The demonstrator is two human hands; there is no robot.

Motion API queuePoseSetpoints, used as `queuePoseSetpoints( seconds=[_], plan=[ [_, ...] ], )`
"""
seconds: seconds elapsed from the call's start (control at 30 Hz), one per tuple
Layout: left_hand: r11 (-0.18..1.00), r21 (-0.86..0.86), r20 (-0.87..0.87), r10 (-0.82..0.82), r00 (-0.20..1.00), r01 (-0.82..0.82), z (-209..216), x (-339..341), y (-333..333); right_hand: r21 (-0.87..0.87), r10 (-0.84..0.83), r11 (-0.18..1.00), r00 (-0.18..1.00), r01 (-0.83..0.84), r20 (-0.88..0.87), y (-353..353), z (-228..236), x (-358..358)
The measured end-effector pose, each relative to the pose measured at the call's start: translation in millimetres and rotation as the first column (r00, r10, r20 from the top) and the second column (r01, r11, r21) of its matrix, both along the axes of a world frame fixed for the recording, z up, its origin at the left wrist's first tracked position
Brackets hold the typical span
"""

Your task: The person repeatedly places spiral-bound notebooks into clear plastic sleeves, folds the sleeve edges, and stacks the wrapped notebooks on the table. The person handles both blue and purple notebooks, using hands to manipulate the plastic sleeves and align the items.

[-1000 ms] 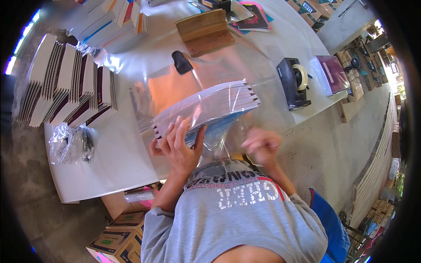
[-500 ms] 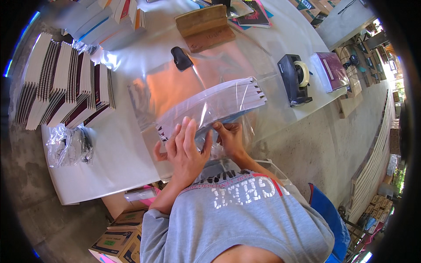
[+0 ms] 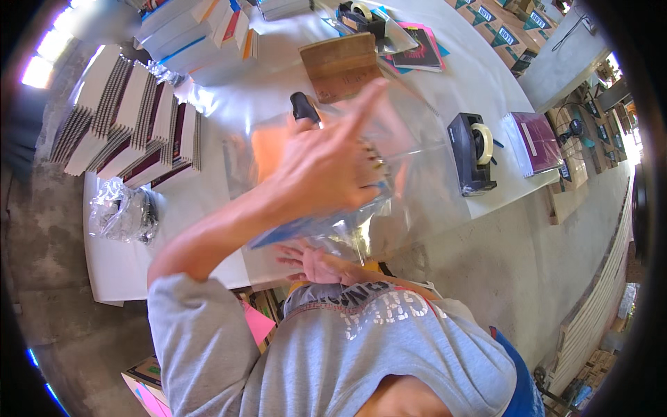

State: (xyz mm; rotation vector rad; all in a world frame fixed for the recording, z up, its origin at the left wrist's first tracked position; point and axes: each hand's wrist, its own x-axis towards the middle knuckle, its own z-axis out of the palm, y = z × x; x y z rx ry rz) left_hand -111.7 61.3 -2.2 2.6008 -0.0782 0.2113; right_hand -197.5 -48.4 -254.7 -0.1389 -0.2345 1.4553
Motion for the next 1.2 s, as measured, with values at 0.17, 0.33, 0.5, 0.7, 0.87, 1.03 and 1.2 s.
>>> queuePoseSetpoints(
  seconds=[0.17, 0.33, 0.5, 0.7, 0.87, 1.03, 1.2],
  plan=[
    [0.819, -0.553, 0.191, 0.3, 0.935, -0.15, -6.6, -114.9, 39.8, -0.072, -0.46, 0.888, 0.87, 0.455, -0.178, 4.4, -57.2, 65.7],
    [0.881, -0.138, 0.121, 0.469, 0.875, -0.453, -112.1, -149.6, 35.6, -0.186, -0.584, 0.624, 0.611, 0.759, 0.534, -47.5, 15.5, 152.9],
    [0.75, -0.595, -0.005, 0.357, 0.934, -0.29, -217.5, -136.6, 55.7, -0.133, -0.48, 0.745, 0.664, 0.653, 0.573, -57.1, 63.6, 167.2],
    [0.935, -0.3, 0.776, 0.353, 0.522, -0.187, -61.5, -102.6, 43.6, 0.667, -0.596, 0.717, -0.319, 0.202, 0.737, -28.0, 196.1, 199.4],
    [0.881, 0.34, 0.855, -0.144, 0.499, -0.328, 3.9, -125.8, 60.5, 0.734, -0.489, 0.677, -0.777, -0.052, 0.396, -27.5, 248.2, 204.5],
    [0.935, -0.239, 0.969, 0.245, -0.009, -0.261, -16.3, -180.0, 68.4, 0.609, -0.597, 0.463, -0.281, 0.644, 0.751, -98.6, 184.8, 214.2],
    [0.882, -0.169, 0.562, 0.453, 0.692, -0.441, -143.8, -160.6, 23.2, 0.454, -0.22, 0.605, -0.41, 0.654, 0.885, -78.9, 116.0, 161.5]
  ],
)
